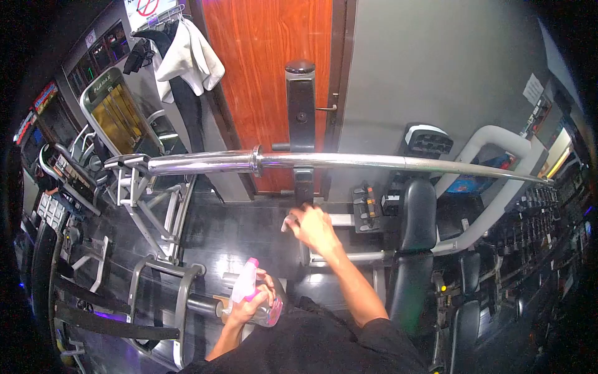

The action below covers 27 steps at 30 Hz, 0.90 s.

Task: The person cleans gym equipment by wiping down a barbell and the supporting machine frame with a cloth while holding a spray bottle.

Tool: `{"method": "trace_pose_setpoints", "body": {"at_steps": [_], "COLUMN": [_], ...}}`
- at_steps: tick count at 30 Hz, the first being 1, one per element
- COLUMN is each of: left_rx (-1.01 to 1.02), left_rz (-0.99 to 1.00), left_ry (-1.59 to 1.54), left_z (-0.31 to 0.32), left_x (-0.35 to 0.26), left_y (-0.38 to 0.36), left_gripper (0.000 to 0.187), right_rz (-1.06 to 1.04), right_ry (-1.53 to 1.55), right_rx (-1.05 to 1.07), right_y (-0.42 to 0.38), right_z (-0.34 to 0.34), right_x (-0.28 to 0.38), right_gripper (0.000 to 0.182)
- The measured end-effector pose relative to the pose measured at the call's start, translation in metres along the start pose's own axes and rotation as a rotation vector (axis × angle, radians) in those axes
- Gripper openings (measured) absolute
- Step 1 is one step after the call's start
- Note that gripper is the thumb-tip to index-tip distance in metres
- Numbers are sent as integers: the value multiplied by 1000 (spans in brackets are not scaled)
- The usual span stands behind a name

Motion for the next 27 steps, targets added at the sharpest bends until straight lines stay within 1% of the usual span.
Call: {"method": "trace_pose_setpoints", "body": {"at_steps": [1,2,3,5,6,7,9,11,12,13,15,17,18,19,20,21,22,24,25,27], "left_rx": [25,50,48,3,-7,-16,-123,-124,-131,-138,-143,-132,-126,-112,-98,-93,-92,-101,-95,-127], "left_rz": [-9,-18,-15,63,81,83,56,68,46,24,9,-2,-10,34,81,82,93,102,106,55], "left_ry": [64,128,118,74,76,77,32,67,102,139,176,130,134,123,112,115,119,110,117,100], "left_z": [0,0,5,0,-2,-5,-14,-24,-28,-31,-29,-27,-25,-23,-21,-18,-15,-12,-12,-15], "left_x": [-1,-3,4,-1,-8,-8,-5,-1,3,5,0,-2,-2,-2,-2,-2,-3,-6,-6,-4], "left_y": [-1,-2,0,-5,-6,-9,-19,-24,-28,-29,-26,-23,-21,-18,-15,-13,-12,-11,-12,-15], "left_gripper": [48,49,49,46,46,46,46,45,47,48,48,48,48,48,47,47,48,49,49,49], "right_rz": [48,57,39,124,138,112,397,646,698,823,811,1045,981,953,928,897,890,1171,1162,1047], "right_ry": [55,124,204,616,885,1142,1560,1578,1576,1821,2247,2301,2245,2311,2470,2628,2634,2647,2655,2705], "right_rx": [43,75,94,131,179,110,106,-67,-52,-42,169,186,114,95,67,41,43,-53,-48,106], "right_y": [3,6,8,-1,-6,-15,-33,-56,-66,-73,-81,-72,-61,-48,-34,-23,-17,-10,-11,-23], "right_z": [-4,-11,-24,-46,-39,-39,4,65,86,91,135,154,158,163,153,141,136,131,127,116], "right_x": [-2,-8,-28,-48,-74,-84,-117,-144,-139,-117,-116,-103,-92,-90,-78,-67,-66,-62,-62,-61], "right_gripper": [33,31,27,25,30,33,36,36,39,34,30,30,29,30,31,32,32,34,34,35]}}
Point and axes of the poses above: each hand's wrist, its own y-axis towards the middle knuckle, its own z-axis out of the palm, x = y × z, the point moved 2 cm from there along y, towards the middle knuckle, and after that the axes turned 9 degrees about z, right-handed, at the moved point
